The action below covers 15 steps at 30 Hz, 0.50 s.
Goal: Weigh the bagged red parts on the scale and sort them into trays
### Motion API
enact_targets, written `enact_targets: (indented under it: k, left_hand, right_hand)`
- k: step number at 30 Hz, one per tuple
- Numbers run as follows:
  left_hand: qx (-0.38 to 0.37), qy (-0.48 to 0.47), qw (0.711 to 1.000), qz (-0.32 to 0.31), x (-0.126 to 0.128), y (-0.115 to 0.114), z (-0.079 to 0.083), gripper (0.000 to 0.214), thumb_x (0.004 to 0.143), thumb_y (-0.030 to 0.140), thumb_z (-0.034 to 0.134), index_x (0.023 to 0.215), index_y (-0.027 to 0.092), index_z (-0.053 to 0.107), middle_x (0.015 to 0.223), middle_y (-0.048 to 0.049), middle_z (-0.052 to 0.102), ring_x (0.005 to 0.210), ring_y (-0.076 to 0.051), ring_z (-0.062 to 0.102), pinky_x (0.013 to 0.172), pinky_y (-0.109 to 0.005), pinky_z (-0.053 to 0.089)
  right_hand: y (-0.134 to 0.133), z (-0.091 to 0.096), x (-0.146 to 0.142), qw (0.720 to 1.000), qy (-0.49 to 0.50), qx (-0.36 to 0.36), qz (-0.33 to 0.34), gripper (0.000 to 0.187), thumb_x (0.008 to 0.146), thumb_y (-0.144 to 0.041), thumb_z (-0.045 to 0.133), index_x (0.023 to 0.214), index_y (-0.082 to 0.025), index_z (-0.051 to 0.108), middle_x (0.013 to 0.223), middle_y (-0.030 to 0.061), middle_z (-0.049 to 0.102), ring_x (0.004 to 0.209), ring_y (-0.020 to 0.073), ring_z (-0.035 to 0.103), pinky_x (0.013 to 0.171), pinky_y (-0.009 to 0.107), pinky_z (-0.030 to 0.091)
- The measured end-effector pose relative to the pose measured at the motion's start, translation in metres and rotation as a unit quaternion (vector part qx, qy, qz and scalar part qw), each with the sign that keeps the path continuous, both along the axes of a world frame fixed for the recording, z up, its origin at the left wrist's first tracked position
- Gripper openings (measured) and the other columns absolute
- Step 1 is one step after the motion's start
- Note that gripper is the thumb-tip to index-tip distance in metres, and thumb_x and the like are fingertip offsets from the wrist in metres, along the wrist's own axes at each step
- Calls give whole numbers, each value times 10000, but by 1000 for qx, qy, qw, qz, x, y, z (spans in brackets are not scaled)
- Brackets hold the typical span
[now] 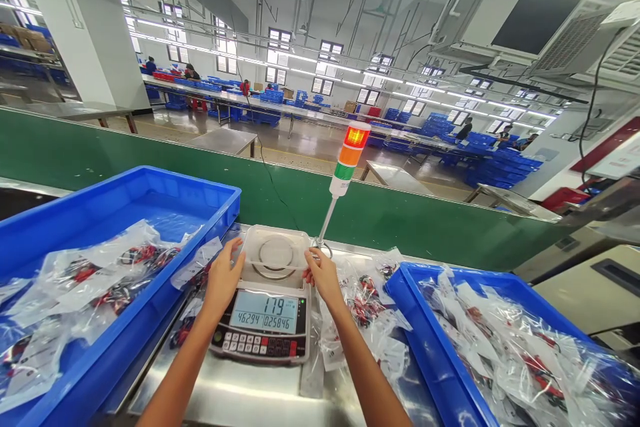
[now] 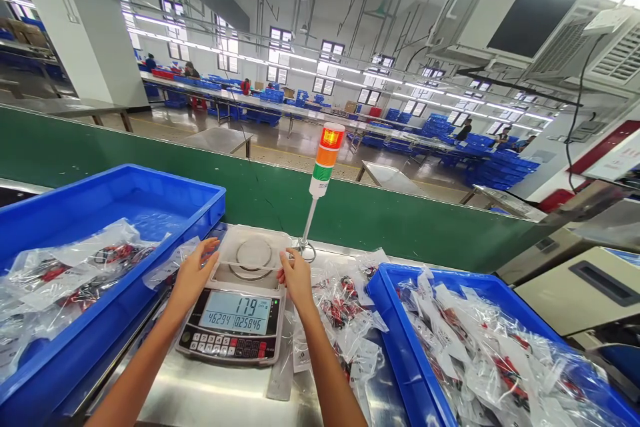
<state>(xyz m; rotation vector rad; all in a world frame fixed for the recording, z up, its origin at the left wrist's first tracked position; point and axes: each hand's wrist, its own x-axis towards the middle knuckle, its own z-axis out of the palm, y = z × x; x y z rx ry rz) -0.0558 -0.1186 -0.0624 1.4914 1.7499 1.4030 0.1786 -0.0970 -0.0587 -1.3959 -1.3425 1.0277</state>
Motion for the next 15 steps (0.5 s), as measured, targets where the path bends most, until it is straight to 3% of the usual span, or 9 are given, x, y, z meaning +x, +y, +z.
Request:
enact_targets:
  k: [4, 7, 11, 15]
  left_hand:
    - [-6, -4, 1000, 15, -3, -10, 12, 539, 829, 499, 458, 1229, 170, 607, 1314, -158, 659, 1200, -332, 628, 1066, -524, 471]
    - [-10, -5, 1000, 21, -3, -29, 23, 557, 825, 547, 462, 1214, 183, 623, 1299, -145, 667, 1175, -341, 637, 1066, -534, 461]
    - [19, 7, 998, 54, 6, -68, 29, 473, 862, 577, 456, 1111, 228, 657, 1238, -90, 696, 1167, -310, 636, 1042, -458, 479]
    - [33, 50, 995, 82, 12, -114, 13, 390, 919, 572, 451, 1050, 261, 646, 1162, -58, 707, 1115, -288, 646, 971, -405, 508]
  right_hand:
    - [-19, 17, 16, 1000, -15, 13, -23, 735, 796, -691, 495, 1206, -94, 626, 506, -24, 588, 414, 160, 517, 409, 256, 382]
    - [-54, 33, 39, 997, -33, 23, -58, 726, 810, -672, 517, 1254, -106, 615, 542, -21, 606, 449, 165, 529, 429, 261, 399]
    - [-127, 42, 93, 978, -132, 21, -162, 670, 830, -669, 534, 1258, -164, 644, 614, 3, 656, 505, 197, 588, 486, 298, 474]
    - [-214, 27, 178, 943, -228, -58, -236, 608, 809, -707, 554, 1197, -258, 688, 786, 65, 763, 633, 273, 720, 598, 365, 585]
